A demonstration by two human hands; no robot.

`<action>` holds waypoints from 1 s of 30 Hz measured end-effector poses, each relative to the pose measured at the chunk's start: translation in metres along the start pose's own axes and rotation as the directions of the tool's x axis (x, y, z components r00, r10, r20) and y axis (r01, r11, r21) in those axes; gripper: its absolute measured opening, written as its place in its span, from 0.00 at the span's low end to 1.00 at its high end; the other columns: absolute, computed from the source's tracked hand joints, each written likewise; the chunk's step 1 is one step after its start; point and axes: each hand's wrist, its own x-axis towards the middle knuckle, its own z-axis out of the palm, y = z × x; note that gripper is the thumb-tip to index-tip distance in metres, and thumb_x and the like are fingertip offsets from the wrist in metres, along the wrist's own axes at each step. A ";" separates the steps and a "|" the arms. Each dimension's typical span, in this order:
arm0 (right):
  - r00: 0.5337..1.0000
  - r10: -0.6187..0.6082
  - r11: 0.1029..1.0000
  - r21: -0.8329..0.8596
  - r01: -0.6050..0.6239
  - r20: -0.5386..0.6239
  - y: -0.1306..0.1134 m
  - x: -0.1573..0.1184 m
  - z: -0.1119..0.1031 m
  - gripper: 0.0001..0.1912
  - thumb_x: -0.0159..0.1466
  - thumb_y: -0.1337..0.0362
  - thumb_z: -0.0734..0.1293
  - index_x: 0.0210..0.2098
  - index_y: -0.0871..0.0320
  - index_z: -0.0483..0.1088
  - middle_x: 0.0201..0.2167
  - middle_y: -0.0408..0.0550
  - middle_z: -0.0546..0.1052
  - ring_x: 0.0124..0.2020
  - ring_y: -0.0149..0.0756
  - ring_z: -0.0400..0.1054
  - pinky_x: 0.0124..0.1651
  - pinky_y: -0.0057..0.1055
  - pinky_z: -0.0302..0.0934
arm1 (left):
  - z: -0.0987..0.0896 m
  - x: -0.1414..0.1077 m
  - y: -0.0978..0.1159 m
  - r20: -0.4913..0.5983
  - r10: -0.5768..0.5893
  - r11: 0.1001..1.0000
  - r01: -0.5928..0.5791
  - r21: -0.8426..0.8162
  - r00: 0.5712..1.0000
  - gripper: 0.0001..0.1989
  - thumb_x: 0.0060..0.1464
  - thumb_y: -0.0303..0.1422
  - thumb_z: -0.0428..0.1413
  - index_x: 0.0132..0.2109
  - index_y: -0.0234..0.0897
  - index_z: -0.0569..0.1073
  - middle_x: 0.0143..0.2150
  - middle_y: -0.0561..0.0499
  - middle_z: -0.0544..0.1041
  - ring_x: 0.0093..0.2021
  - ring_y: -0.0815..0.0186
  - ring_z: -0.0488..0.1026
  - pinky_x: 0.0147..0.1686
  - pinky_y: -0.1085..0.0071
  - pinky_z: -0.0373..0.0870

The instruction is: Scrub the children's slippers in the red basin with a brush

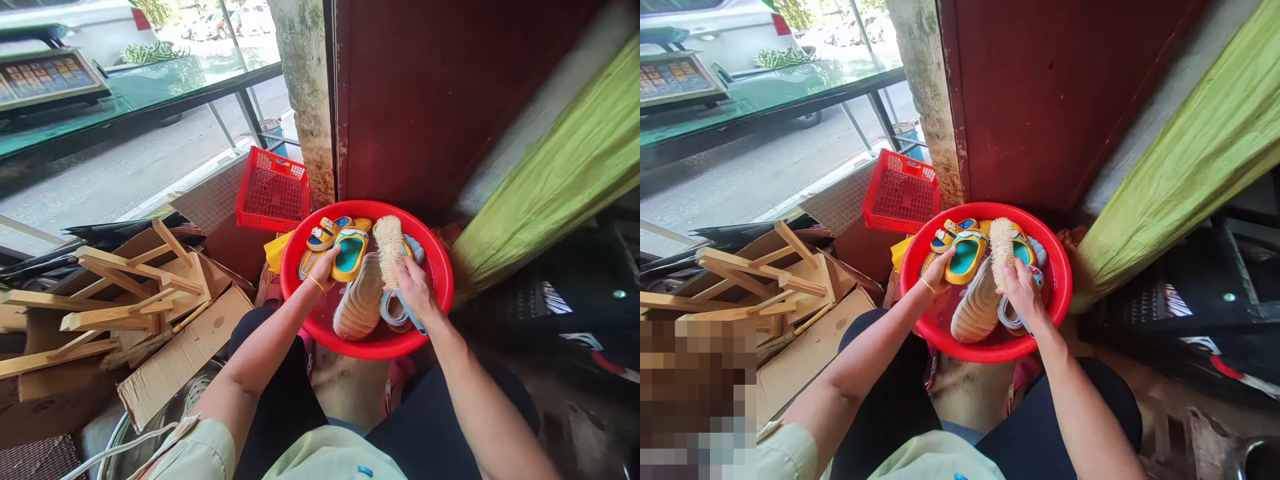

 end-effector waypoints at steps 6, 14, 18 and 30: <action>0.936 0.088 0.995 0.020 -0.101 0.341 -0.003 -0.017 0.020 0.31 0.72 0.46 0.60 0.68 0.54 0.64 0.35 0.46 0.82 0.15 0.31 0.70 0.14 0.24 0.58 | 0.003 0.003 -0.003 -0.121 0.188 0.982 -0.186 0.031 0.975 0.27 0.58 0.44 0.67 0.61 0.40 0.75 0.51 0.48 0.84 0.52 0.57 0.80 0.51 0.64 0.79; 0.982 -0.155 0.970 -0.204 0.130 -0.109 0.012 0.005 0.046 0.24 0.74 0.52 0.57 0.63 0.59 0.66 0.43 0.56 0.81 0.31 0.41 0.78 0.30 0.33 0.71 | 0.020 -0.018 -0.033 0.055 0.378 0.897 -0.380 0.224 0.924 0.30 0.57 0.43 0.68 0.63 0.40 0.72 0.62 0.47 0.78 0.64 0.55 0.71 0.63 0.66 0.69; 0.919 -0.354 0.886 -0.376 0.271 -0.172 0.013 0.014 0.042 0.17 0.74 0.56 0.56 0.48 0.57 0.72 0.45 0.60 0.81 0.49 0.47 0.77 0.49 0.40 0.73 | 0.022 -0.024 -0.043 0.099 0.359 0.908 -0.372 0.193 0.928 0.31 0.53 0.44 0.70 0.61 0.41 0.72 0.59 0.48 0.78 0.60 0.56 0.73 0.61 0.66 0.70; 0.959 -0.260 0.947 -0.162 0.276 0.115 0.005 -0.014 0.046 0.36 0.69 0.51 0.68 0.72 0.56 0.61 0.60 0.59 0.76 0.48 0.48 0.79 0.42 0.41 0.79 | 0.022 -0.011 0.001 0.146 -0.046 0.979 0.074 -0.188 0.988 0.42 0.63 0.65 0.50 0.65 0.33 0.74 0.53 0.39 0.84 0.57 0.46 0.80 0.58 0.53 0.77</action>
